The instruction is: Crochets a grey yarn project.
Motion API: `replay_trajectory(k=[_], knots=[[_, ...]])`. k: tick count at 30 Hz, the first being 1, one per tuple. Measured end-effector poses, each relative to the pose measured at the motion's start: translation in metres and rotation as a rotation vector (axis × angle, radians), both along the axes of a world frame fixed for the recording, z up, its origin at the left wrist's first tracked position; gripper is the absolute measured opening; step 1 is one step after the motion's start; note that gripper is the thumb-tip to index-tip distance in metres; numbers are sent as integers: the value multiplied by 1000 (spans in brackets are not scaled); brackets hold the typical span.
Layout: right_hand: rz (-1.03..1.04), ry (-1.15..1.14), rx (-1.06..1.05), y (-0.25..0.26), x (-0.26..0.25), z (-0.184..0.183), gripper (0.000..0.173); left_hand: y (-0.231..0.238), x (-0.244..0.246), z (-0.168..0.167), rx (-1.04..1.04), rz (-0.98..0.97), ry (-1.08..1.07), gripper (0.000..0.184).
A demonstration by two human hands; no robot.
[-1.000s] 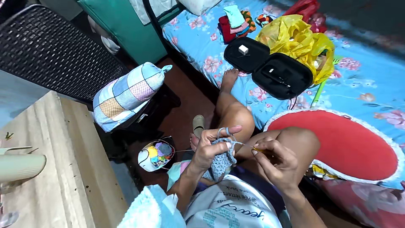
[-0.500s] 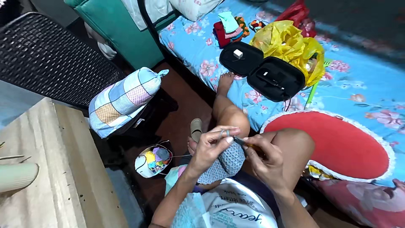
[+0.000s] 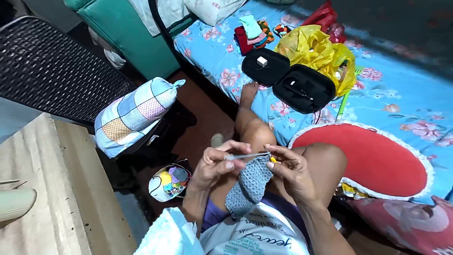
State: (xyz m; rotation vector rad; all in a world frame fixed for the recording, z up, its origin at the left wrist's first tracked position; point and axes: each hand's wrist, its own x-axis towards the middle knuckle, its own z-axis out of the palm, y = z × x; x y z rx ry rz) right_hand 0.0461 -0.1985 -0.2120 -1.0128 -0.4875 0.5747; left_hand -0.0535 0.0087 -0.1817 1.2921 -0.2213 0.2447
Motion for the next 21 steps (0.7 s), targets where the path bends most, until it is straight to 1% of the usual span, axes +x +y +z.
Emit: replay_trajectory(k=[1,2,3,4,5,6,9,14,17,21], knots=[[8,13,11,1,-1,1,36,-9,3,-3,-70,25,-6,31],[11,26,27,1,-2,2,35,-18,5,-4,-97,50,8,49],[12,37,39,1,-3,4,35,-27,5,-3,-90,82,35,66],[15,42,45,1,-4,4,35,-35,6,0,-60,123,73,78],[16,43,48,1,-5,5,35,-43,7,4,-26,174,115,84],[13,42,45,0,-6,4,35,-49,8,6,-3,238,148,84],[4,29,12,-1,-6,0,34,-57,10,9,22,370,196,74],[2,-20,-19,-5,0,-3,33,-56,9,12,34,397,238,64],[-18,-124,-43,-7,3,-5,32,-56,9,11,-32,389,281,63],[-30,-357,-131,-12,10,-7,29,-59,11,8,-134,425,295,61]])
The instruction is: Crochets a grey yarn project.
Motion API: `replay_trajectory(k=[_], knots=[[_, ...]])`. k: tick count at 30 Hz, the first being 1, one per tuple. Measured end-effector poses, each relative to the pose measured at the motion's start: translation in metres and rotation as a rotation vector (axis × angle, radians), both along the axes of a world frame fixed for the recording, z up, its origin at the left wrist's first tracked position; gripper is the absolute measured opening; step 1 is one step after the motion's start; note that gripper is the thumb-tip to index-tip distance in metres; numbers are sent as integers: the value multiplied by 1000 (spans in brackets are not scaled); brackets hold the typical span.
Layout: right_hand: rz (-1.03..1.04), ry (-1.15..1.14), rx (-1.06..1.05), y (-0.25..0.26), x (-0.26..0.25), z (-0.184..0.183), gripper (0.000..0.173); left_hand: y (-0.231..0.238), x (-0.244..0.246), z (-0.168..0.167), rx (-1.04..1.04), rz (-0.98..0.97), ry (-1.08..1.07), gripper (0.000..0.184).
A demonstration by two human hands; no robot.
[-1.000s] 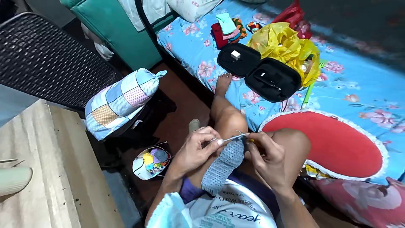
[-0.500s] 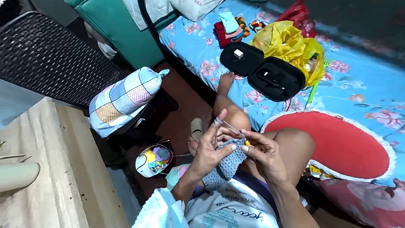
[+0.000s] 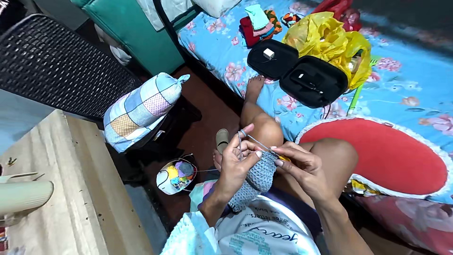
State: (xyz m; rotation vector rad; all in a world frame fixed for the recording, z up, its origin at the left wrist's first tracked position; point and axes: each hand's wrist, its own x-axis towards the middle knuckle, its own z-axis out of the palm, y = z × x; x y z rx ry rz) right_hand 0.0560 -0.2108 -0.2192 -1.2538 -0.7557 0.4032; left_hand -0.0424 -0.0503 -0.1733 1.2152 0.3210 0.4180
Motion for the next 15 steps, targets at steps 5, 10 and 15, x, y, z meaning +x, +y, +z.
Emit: replay_trajectory(k=[5,10,15], knots=[[0,-278,-108,-11,8,4,32,-4,1,-4,-24,28,-25,58],[-110,-546,-257,-16,9,9,40,-7,1,-3,12,61,-31,57],[-165,-636,-346,-16,5,12,41,-7,0,-6,63,46,-51,60]])
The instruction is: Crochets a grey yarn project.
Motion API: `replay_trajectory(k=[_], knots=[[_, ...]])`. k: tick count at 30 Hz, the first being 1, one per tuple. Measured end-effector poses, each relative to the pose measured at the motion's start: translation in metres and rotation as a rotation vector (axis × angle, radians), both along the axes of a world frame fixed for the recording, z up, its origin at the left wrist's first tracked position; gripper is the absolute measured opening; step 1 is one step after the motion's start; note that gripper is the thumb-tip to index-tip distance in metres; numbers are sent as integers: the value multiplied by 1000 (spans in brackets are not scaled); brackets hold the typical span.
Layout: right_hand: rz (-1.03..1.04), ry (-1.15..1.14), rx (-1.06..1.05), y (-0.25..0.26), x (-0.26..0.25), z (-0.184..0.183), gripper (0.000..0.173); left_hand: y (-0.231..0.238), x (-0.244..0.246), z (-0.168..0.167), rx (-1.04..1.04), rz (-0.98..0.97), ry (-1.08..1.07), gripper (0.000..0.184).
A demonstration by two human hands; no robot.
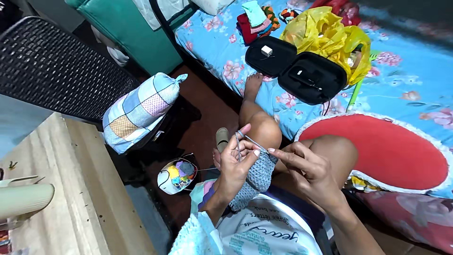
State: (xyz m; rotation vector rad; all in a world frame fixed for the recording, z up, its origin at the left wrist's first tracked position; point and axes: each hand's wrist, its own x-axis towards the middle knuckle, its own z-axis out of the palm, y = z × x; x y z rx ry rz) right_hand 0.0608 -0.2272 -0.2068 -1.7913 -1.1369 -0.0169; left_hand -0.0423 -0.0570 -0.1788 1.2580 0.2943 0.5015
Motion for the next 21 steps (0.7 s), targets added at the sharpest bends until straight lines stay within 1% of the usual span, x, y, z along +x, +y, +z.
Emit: replay_trajectory(k=[3,6,8,9,10,12,14,15,17,21], knots=[[6,10,8,4,-1,-3,40,0,0,0,-8,-15,29,63],[-37,-64,-21,6,-5,0,40,1,0,-3,-12,6,30,63],[-31,-41,5,6,-6,0,40,1,0,-4,-11,25,28,61],[0,31,43,6,-5,-1,39,1,-1,-3,-18,23,32,61],[60,157,94,6,-4,-2,36,1,-1,-2,-30,16,35,61],[191,471,220,10,-1,-4,29,0,-2,-1,-43,-16,51,62],[251,711,312,17,-2,-7,30,-1,-3,0,-21,-53,61,66],[263,776,343,20,-4,-8,31,0,-4,0,-4,-64,64,68],[259,808,361,23,-7,-9,33,1,-5,4,34,-66,82,74],[251,777,353,25,-10,-5,32,6,-8,11,97,-99,127,83]])
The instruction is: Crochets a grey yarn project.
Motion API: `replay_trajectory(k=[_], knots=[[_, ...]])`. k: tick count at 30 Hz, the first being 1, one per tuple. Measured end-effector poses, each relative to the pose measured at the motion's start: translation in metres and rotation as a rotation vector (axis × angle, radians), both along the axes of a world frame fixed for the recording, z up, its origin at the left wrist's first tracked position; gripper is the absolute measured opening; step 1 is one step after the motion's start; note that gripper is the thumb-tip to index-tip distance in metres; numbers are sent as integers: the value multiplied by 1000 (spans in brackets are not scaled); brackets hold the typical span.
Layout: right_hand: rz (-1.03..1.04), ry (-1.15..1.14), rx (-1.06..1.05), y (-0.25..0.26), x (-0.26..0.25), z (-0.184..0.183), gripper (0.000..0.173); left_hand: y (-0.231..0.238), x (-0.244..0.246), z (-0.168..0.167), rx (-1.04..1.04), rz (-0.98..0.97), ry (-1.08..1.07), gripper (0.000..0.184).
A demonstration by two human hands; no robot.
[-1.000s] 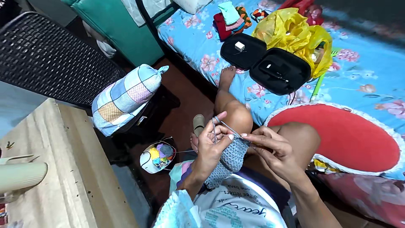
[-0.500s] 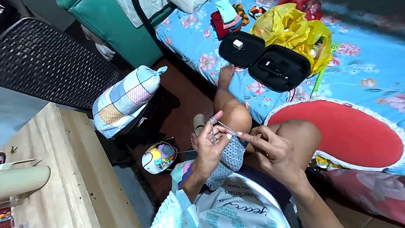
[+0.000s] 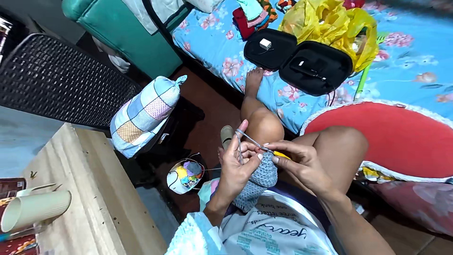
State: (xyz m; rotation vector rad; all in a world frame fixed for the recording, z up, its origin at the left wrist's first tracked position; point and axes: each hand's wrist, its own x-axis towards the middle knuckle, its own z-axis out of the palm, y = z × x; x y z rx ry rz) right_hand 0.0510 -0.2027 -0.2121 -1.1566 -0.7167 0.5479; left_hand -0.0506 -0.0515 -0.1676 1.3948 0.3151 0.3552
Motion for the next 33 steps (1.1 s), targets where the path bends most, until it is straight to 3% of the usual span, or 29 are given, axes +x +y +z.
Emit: replay_trajectory(k=[7,16,21,27,33], knots=[[-23,-42,6,0,-1,-3,31,3,0,-1,12,-17,4,84],[-24,64,46,-5,1,-13,30,0,4,-7,-234,39,9,73],[-27,-274,-57,-15,10,-16,27,0,5,-7,-193,44,36,70],[-160,-753,-306,-27,15,0,41,-2,7,-9,-130,62,23,67],[-297,-988,-457,-27,3,13,41,-11,6,-5,68,111,10,66]])
